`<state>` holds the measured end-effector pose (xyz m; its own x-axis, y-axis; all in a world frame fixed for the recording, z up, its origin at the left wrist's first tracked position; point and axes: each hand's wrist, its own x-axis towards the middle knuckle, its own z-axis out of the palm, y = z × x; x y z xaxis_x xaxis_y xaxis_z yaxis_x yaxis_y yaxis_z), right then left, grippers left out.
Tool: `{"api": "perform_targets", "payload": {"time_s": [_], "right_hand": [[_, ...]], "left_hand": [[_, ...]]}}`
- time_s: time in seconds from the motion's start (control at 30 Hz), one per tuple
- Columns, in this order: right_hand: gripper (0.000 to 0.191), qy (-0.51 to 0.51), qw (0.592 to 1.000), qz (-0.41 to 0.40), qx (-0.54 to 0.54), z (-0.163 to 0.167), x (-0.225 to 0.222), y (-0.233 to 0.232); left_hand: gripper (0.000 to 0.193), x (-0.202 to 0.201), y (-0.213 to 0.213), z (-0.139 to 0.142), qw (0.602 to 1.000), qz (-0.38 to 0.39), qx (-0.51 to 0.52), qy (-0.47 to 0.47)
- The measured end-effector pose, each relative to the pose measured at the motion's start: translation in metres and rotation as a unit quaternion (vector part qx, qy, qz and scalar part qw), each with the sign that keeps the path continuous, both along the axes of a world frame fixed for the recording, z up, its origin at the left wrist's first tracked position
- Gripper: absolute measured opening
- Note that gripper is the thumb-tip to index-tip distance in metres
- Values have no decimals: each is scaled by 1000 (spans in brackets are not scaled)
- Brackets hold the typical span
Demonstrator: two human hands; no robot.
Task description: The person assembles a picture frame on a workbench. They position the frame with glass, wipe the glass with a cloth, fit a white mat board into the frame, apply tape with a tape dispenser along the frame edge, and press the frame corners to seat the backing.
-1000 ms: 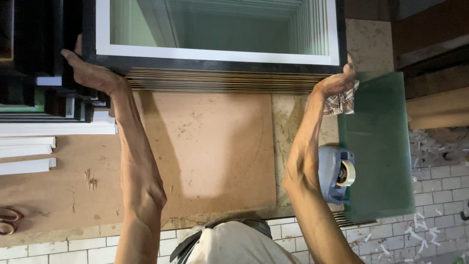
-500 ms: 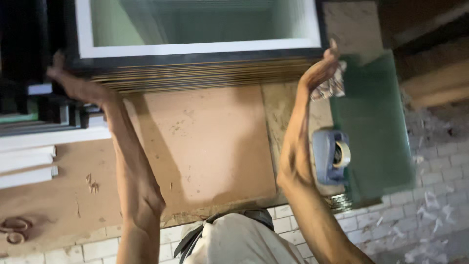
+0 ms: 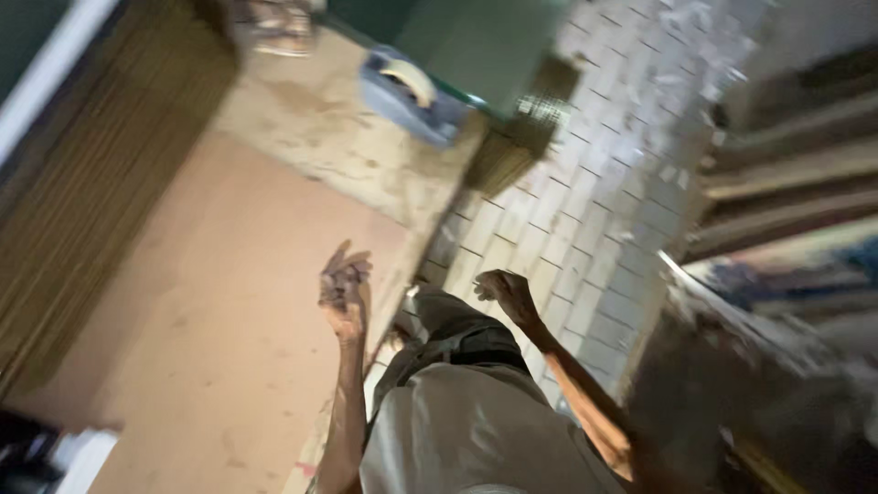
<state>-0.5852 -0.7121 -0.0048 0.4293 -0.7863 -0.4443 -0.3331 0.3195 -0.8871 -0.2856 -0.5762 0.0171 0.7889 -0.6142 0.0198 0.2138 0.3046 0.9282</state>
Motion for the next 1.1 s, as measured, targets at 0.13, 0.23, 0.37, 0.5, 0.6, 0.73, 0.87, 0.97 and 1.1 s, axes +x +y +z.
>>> {"api": "perform_targets", "payload": {"time_s": [0.13,0.23,0.37,0.5,0.6,0.73,0.87,0.97,1.1], "right_hand": [[38,31,991,-127,36,-15,-107,13],[37,27,978,-181,98,-29,-133,-4],[33,-41,985,-133,102,-42,-143,-98],[27,56,966,-188,170,-57,-117,-231],[28,44,959,-163,227,-74,-104,-329],[33,21,963,-171,209,-116,-97,-443],[41,34,963,-159,214,-161,-79,-481],[44,-31,955,-173,239,-183,-71,-478],[42,-67,935,-235,257,-202,-86,-473]], "left_hand": [[34,-76,-24,8,974,-162,69,-139],[41,-117,-36,-4,958,-248,92,-113],[30,-152,-61,-31,931,-258,217,-137],[33,-163,-84,-59,940,-189,281,-45],[25,-182,-103,-85,926,-101,353,-86],[29,-233,-128,-125,931,-42,361,13],[32,-270,-113,-135,906,-62,410,80],[32,-290,-98,-125,888,-114,443,55],[31,-294,-104,-109,862,-181,470,-57]]}}
